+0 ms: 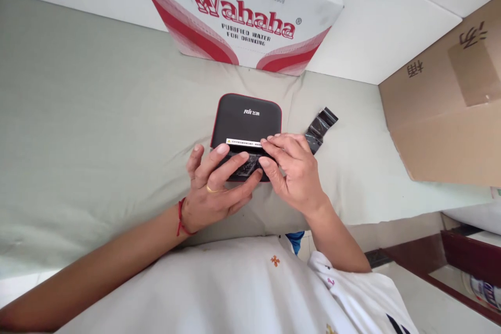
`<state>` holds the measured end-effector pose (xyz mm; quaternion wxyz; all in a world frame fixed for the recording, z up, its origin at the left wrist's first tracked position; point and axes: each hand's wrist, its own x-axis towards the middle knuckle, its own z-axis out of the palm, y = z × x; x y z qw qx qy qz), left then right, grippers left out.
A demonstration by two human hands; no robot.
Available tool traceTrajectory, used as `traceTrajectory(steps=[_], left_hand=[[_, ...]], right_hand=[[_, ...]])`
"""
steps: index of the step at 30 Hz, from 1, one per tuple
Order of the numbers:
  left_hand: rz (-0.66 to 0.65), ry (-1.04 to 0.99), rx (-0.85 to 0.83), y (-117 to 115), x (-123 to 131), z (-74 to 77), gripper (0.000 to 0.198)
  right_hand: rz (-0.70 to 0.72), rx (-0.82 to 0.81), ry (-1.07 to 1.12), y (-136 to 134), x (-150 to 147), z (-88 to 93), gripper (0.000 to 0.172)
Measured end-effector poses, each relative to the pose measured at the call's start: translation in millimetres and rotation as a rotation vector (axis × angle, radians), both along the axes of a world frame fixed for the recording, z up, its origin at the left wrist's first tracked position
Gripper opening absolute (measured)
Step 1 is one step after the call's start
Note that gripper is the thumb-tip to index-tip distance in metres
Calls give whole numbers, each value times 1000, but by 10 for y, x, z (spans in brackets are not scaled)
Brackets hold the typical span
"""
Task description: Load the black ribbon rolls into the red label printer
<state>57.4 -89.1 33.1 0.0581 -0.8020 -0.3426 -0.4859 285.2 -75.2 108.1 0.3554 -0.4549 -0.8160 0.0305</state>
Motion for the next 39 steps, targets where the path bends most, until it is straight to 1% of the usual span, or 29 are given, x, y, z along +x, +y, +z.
traceTrajectory(steps=[4, 8, 12, 16, 19, 22, 24, 27, 30, 33, 35, 39], left_hand=[[-34, 32, -53, 15, -2, 48, 37], [-65, 66, -97, 28, -7, 86, 38], [-92, 83, -116, 21, -29, 81, 38], [-134, -24, -154, 18, -137, 115, 46], [-153, -149, -287, 98, -299, 197, 57], [-146, -237, -505, 291, -461, 245, 66], [-208, -297, -649, 455, -526, 209, 67], [-349, -362, -829, 674, -543, 68, 80], [-501, -481, -939, 814, -497, -83, 93], [-655, -581, -994, 891, -455, -186, 106], [-696, -604, -1016, 921, -454, -230, 116], [-657, -578, -1078, 930, -505, -274, 129]], right_hand=[[-34, -39, -34, -72, -33, 18, 32], [-58, -48, -46, -89, -39, 14, 33], [-77, -43, 7, -90, -33, -62, 33], [-91, -11, 86, -155, -61, -170, 34], [-82, -8, 130, -271, -95, -221, 38], [-73, 44, 125, -384, -111, -247, 34], [-70, 82, 97, -431, -112, -260, 32], [-73, 106, 78, -454, -115, -283, 32], [-76, 102, 97, -453, -127, -305, 32], [-63, 86, 130, -457, -134, -321, 33], [-59, 68, 142, -464, -128, -326, 36], [-63, 45, 136, -472, -111, -330, 42]])
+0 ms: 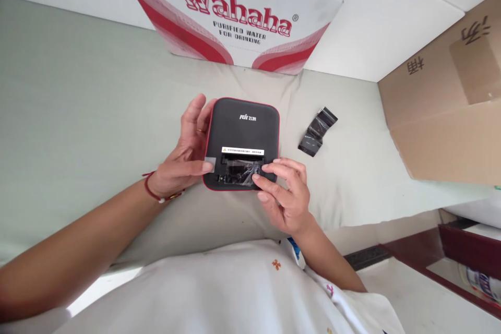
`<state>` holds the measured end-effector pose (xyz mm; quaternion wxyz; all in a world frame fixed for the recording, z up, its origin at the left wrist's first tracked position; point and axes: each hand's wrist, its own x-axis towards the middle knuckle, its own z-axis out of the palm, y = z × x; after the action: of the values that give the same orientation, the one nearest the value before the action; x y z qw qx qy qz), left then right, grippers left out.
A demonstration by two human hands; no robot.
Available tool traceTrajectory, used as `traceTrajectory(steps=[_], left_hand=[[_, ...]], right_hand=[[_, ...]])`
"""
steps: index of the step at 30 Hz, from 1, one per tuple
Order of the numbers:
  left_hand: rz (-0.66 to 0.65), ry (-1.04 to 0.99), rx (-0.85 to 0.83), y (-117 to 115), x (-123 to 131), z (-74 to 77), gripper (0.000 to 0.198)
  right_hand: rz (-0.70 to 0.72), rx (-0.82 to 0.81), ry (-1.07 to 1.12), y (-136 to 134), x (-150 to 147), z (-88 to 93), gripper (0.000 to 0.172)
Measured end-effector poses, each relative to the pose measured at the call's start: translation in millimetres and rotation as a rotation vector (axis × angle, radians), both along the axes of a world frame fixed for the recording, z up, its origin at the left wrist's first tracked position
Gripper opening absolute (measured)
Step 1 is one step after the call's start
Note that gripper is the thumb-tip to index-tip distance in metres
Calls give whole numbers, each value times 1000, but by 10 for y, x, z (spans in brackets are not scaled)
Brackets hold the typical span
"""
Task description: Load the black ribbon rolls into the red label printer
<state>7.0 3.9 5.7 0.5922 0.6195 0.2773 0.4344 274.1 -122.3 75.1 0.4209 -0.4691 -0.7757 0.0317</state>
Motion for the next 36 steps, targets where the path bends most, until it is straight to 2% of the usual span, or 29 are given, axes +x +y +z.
traceTrajectory(steps=[7, 13, 17, 20, 23, 27, 30, 31, 32, 33, 34, 36], left_hand=[[-24, 11, -22, -65, -32, 20, 120], [40, 53, -6, -57, -84, -36, 130], [-39, -15, -95, -68, -92, -38, 123], [-39, -32, -84, -62, -67, -29, 123], [-38, -42, -44, -37, -35, -52, 123], [-21, -80, 9, -24, 19, -136, 116], [15, -83, 54, -32, 64, -195, 112], [20, -85, 66, -34, 77, -209, 111], [21, -91, 78, -33, 87, -219, 111], [19, -99, 87, -31, 96, -226, 110], [16, -109, 93, -28, 102, -230, 110], [5, -126, 91, -18, 108, -232, 109]], right_hand=[[-4, 29, 36, -2, -34, -57, 49], [-36, 28, 47, -32, -57, -69, 50], [-35, 9, 25, -61, -70, -43, 49], [-59, 7, 3, -84, -81, -21, 50], [-69, 10, -44, -67, -70, 63, 48], [-32, -94, -46, 82, -47, 320, 25], [-133, -147, -2, 248, -56, 501, 15], [-164, -161, -21, 300, -60, 537, 14], [-166, -189, -65, 348, -63, 557, 25], [-133, -231, -124, 392, -62, 563, 36], [-76, -277, -179, 433, -59, 557, 39], [31, -321, -226, 505, -50, 521, 24]])
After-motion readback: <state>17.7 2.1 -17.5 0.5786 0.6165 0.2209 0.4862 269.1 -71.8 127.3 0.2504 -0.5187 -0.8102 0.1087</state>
